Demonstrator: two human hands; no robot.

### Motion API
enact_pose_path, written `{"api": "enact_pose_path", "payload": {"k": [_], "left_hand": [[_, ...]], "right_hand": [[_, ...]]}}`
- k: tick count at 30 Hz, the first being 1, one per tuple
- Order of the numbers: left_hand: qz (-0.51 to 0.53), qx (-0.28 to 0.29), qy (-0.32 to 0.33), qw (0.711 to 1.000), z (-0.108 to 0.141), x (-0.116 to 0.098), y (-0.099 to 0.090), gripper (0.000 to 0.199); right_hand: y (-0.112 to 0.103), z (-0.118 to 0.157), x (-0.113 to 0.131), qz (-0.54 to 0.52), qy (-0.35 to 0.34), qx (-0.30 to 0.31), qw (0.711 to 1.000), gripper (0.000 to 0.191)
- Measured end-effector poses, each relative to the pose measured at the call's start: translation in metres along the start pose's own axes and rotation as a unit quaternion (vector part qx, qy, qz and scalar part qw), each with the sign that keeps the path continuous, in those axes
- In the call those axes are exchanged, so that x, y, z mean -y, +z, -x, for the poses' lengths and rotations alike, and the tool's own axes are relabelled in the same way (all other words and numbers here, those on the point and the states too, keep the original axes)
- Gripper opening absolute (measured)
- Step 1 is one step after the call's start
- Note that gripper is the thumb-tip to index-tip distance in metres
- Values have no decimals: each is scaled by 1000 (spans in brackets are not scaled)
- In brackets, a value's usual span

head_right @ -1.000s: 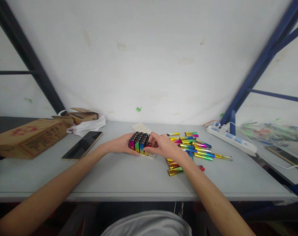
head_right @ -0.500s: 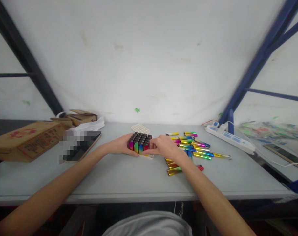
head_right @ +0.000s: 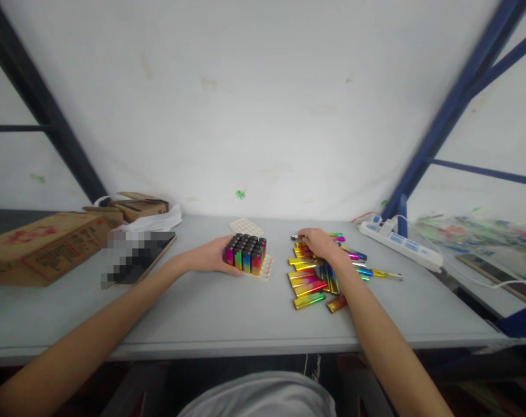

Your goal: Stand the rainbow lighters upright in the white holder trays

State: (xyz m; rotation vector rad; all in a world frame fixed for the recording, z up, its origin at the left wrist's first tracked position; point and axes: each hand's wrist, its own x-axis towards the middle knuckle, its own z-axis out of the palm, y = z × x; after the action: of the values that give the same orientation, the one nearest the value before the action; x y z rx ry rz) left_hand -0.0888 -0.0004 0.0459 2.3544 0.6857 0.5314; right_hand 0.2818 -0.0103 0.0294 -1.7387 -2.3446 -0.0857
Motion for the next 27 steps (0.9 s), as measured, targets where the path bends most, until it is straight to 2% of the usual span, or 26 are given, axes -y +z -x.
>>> {"api": "enact_pose_path", "payload": {"k": [2,7,12,15,17,19,22,24,25,27], "left_hand": [[-3,2,1,1000,0,1,0,86],[-15,4,2,1000,0,2,0,87],[-23,-1,13,1000,0,-1,0,89],[-20,-12,5,1000,1,-1,2,95],[-18,-15,1,1000,0,-2,2,96],[-20,-16,-3,1000,0,-2,3,92],[-22,-12,-14,1000,-1,-3,2,88],[-23,-13,-15,1000,-1,-4,1,89],[-23,-14,-11,1000,-1,-4,1,90],[-27,-16,-5,999,-2,-4,0,92]], "right_hand": [[1,-4,1,-10,0,14,1000,34],[-1,-11,4,-7,5,0,1000,34],[-1,-10,9,-14,-30,3,999,30],[-5,-9,19,-53,-37,-49,997,30],[-10,-6,28,-124,-26,-92,988,29],[-15,-4,40,-252,-28,-89,963,30],[-18,1,59,-462,-52,-18,885,35],[-18,3,71,-537,-45,16,842,35],[-17,4,76,-552,-33,27,833,35],[-17,6,86,-535,-10,34,844,38]]}}
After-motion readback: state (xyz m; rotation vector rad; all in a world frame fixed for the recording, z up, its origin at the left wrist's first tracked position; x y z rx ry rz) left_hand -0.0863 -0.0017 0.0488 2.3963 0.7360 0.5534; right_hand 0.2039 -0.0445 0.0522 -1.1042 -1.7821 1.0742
